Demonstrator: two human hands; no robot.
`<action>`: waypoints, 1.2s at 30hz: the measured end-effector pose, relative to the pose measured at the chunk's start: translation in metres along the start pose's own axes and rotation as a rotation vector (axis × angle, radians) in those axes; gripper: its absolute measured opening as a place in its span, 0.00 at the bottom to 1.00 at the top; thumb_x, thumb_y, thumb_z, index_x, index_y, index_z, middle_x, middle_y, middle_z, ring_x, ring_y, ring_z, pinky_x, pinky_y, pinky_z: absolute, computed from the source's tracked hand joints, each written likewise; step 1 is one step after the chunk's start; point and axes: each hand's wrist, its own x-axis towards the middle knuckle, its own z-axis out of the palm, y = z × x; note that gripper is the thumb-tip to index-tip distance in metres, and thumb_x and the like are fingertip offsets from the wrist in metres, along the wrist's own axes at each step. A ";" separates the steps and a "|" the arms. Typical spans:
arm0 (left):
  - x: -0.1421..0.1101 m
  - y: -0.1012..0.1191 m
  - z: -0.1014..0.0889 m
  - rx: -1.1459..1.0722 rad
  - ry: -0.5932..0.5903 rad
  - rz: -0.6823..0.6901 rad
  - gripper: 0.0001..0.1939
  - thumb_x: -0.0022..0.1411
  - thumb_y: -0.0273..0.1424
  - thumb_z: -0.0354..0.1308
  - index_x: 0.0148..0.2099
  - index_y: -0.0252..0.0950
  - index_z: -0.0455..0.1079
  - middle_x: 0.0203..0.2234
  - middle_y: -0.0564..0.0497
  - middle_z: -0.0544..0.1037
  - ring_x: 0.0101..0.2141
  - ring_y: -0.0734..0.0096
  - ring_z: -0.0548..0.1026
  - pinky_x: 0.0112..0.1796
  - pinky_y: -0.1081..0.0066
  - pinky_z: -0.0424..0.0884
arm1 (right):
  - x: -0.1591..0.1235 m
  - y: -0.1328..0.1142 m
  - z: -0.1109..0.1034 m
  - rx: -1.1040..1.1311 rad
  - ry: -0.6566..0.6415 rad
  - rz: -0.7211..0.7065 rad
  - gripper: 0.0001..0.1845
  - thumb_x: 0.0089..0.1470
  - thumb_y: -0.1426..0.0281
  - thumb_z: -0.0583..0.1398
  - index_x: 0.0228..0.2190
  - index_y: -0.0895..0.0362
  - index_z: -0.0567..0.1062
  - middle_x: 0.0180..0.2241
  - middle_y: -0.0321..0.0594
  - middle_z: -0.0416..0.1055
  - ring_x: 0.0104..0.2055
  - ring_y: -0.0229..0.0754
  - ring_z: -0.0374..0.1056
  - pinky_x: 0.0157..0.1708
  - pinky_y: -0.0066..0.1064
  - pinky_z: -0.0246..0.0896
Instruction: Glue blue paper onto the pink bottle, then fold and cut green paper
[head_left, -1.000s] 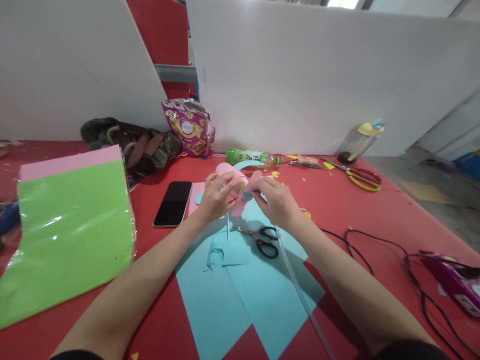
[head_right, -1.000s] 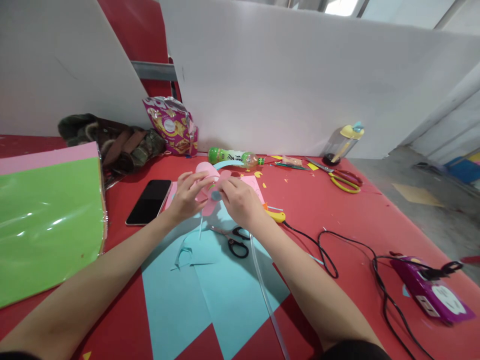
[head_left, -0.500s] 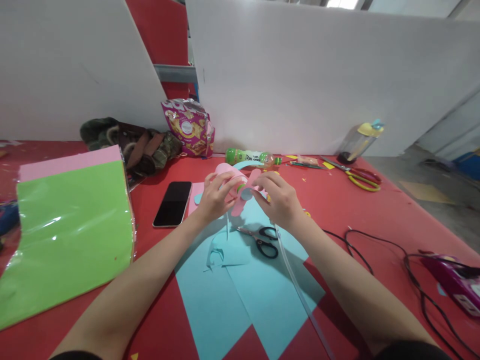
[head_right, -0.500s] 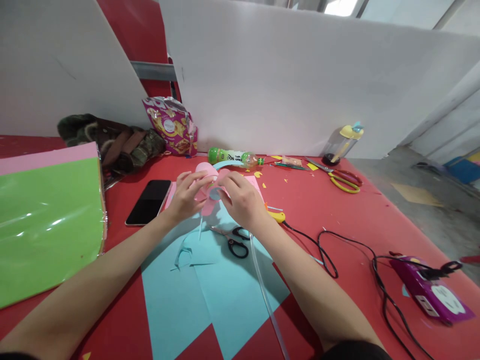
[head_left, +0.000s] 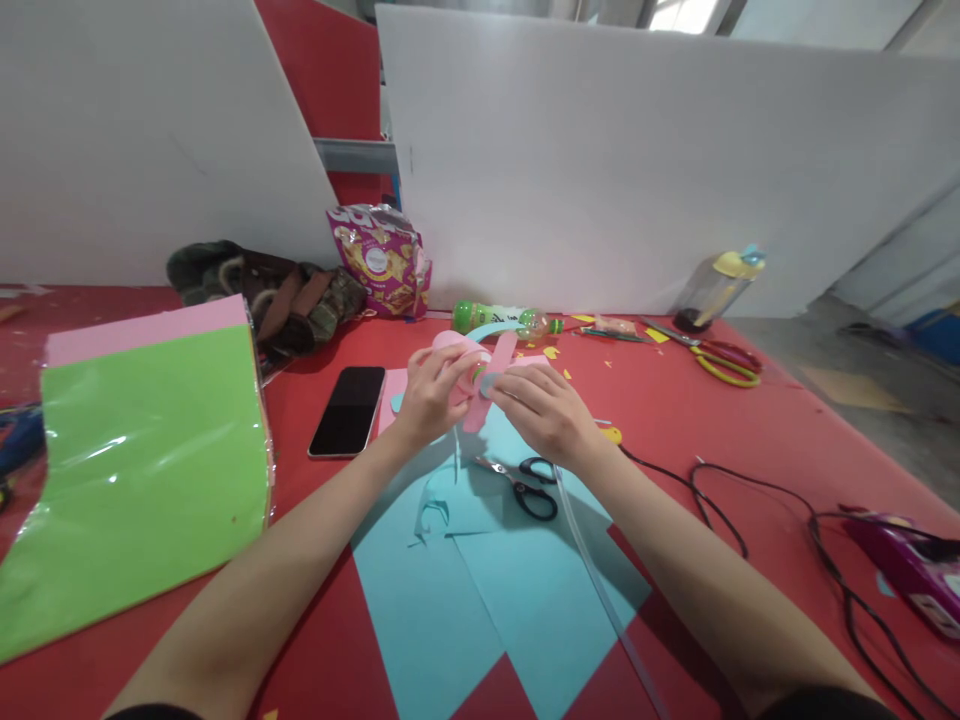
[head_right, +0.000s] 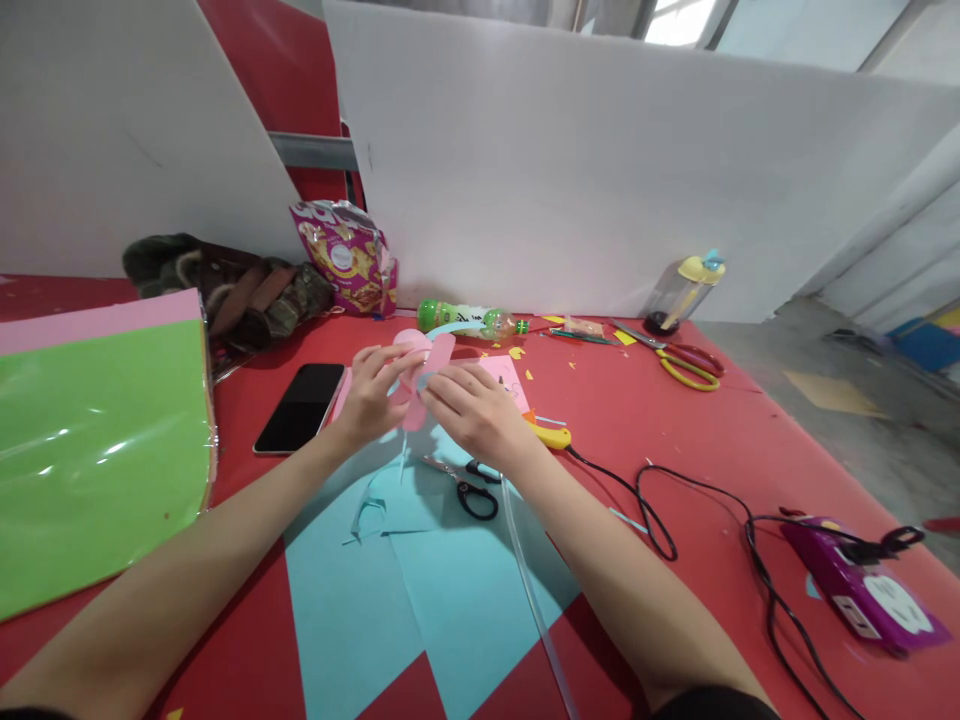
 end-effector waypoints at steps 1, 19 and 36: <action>0.000 0.000 0.000 0.004 -0.005 0.006 0.20 0.48 0.23 0.54 0.45 0.37 0.62 0.40 0.45 0.71 0.42 0.66 0.68 0.44 0.64 0.57 | 0.000 -0.001 0.000 0.004 -0.011 0.000 0.09 0.52 0.78 0.51 0.33 0.61 0.70 0.34 0.43 0.71 0.40 0.40 0.62 0.40 0.32 0.59; -0.001 0.001 0.001 0.005 -0.024 0.015 0.18 0.50 0.26 0.54 0.46 0.39 0.62 0.40 0.46 0.71 0.41 0.66 0.69 0.44 0.64 0.56 | -0.002 -0.001 0.003 0.004 -0.052 0.000 0.11 0.53 0.79 0.49 0.34 0.64 0.70 0.35 0.46 0.70 0.41 0.42 0.62 0.39 0.33 0.62; 0.001 -0.001 0.000 -0.049 0.034 0.018 0.21 0.47 0.22 0.53 0.46 0.38 0.61 0.38 0.45 0.71 0.42 0.64 0.67 0.42 0.65 0.60 | -0.008 -0.002 0.008 0.008 -0.010 -0.030 0.10 0.51 0.80 0.51 0.31 0.62 0.71 0.35 0.44 0.70 0.43 0.42 0.62 0.40 0.34 0.64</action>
